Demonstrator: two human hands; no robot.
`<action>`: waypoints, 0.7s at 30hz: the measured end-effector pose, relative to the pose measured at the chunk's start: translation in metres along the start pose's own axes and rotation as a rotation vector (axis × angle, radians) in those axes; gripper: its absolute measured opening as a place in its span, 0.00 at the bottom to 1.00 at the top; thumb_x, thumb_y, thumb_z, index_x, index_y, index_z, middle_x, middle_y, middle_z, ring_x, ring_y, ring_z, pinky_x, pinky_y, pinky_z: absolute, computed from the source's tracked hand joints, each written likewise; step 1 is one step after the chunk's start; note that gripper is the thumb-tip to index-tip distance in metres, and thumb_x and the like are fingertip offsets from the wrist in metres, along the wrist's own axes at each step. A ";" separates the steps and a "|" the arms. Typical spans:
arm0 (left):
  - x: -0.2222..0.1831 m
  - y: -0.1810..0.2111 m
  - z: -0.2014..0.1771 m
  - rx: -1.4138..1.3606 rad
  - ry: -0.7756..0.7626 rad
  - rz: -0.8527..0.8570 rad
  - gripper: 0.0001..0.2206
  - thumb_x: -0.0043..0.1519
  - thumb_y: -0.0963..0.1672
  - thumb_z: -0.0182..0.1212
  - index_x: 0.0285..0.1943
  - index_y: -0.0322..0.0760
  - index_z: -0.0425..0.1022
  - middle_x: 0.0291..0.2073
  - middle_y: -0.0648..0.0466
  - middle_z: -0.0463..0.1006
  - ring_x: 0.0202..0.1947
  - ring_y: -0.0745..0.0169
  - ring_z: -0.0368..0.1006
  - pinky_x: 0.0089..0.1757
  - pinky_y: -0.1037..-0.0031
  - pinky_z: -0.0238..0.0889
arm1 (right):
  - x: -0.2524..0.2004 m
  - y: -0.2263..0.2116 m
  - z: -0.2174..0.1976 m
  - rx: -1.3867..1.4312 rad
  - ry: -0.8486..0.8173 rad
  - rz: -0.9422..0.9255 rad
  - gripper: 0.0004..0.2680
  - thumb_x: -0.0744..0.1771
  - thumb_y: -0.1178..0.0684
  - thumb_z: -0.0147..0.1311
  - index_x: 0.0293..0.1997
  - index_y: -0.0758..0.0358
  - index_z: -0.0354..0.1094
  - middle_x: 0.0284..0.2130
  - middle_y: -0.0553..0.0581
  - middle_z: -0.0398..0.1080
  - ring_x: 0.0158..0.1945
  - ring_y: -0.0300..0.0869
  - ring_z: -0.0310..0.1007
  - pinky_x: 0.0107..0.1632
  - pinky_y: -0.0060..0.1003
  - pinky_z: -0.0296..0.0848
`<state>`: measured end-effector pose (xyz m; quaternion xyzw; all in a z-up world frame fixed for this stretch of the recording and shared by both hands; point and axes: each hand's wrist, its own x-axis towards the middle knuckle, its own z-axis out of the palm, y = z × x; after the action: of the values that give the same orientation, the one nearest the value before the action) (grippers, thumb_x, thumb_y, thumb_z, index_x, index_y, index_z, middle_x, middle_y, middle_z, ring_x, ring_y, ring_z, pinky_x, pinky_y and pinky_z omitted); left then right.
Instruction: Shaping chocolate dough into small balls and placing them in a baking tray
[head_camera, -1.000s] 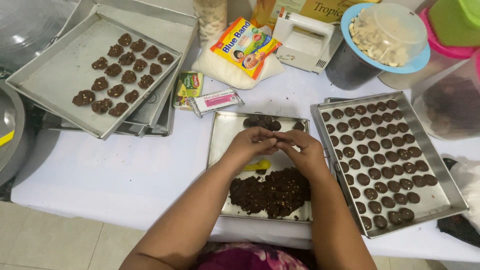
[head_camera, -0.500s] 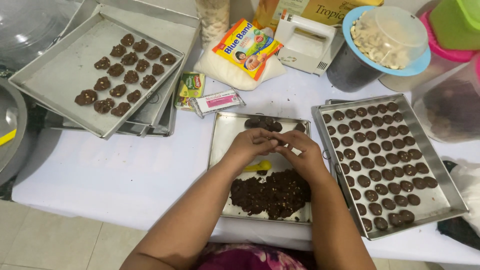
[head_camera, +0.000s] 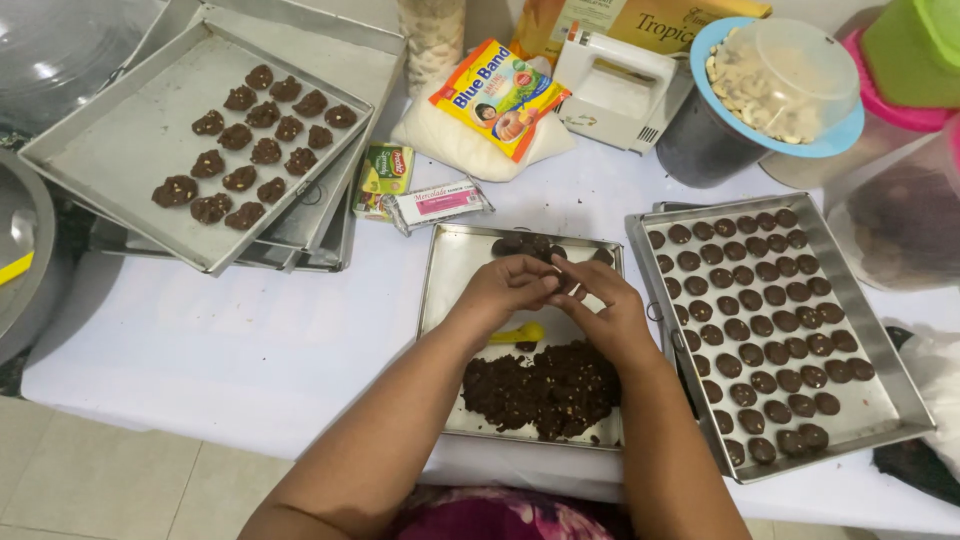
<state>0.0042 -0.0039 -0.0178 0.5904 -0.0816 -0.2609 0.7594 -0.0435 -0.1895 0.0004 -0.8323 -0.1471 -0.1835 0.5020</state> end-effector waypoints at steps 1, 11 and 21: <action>-0.001 0.001 0.001 0.000 0.000 -0.001 0.17 0.60 0.46 0.70 0.53 0.31 0.78 0.37 0.48 0.83 0.42 0.59 0.80 0.45 0.72 0.74 | 0.000 -0.001 0.000 0.000 0.000 0.001 0.16 0.62 0.57 0.69 0.56 0.61 0.77 0.38 0.61 0.78 0.35 0.49 0.78 0.41 0.40 0.78; -0.005 0.011 0.002 0.161 0.058 0.008 0.15 0.58 0.47 0.72 0.51 0.38 0.81 0.37 0.50 0.84 0.42 0.60 0.80 0.46 0.69 0.72 | 0.001 -0.001 -0.002 0.016 0.023 0.025 0.15 0.65 0.58 0.65 0.58 0.63 0.75 0.38 0.63 0.76 0.37 0.47 0.76 0.42 0.40 0.76; -0.005 0.011 0.006 0.100 0.042 0.000 0.18 0.57 0.46 0.73 0.53 0.34 0.79 0.37 0.49 0.84 0.42 0.60 0.79 0.49 0.67 0.71 | 0.002 -0.005 -0.001 0.005 0.011 0.016 0.14 0.64 0.56 0.67 0.54 0.60 0.78 0.39 0.60 0.77 0.35 0.46 0.76 0.42 0.40 0.77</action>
<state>0.0004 -0.0050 -0.0049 0.6331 -0.0786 -0.2441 0.7304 -0.0445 -0.1881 0.0059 -0.8313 -0.1380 -0.1835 0.5062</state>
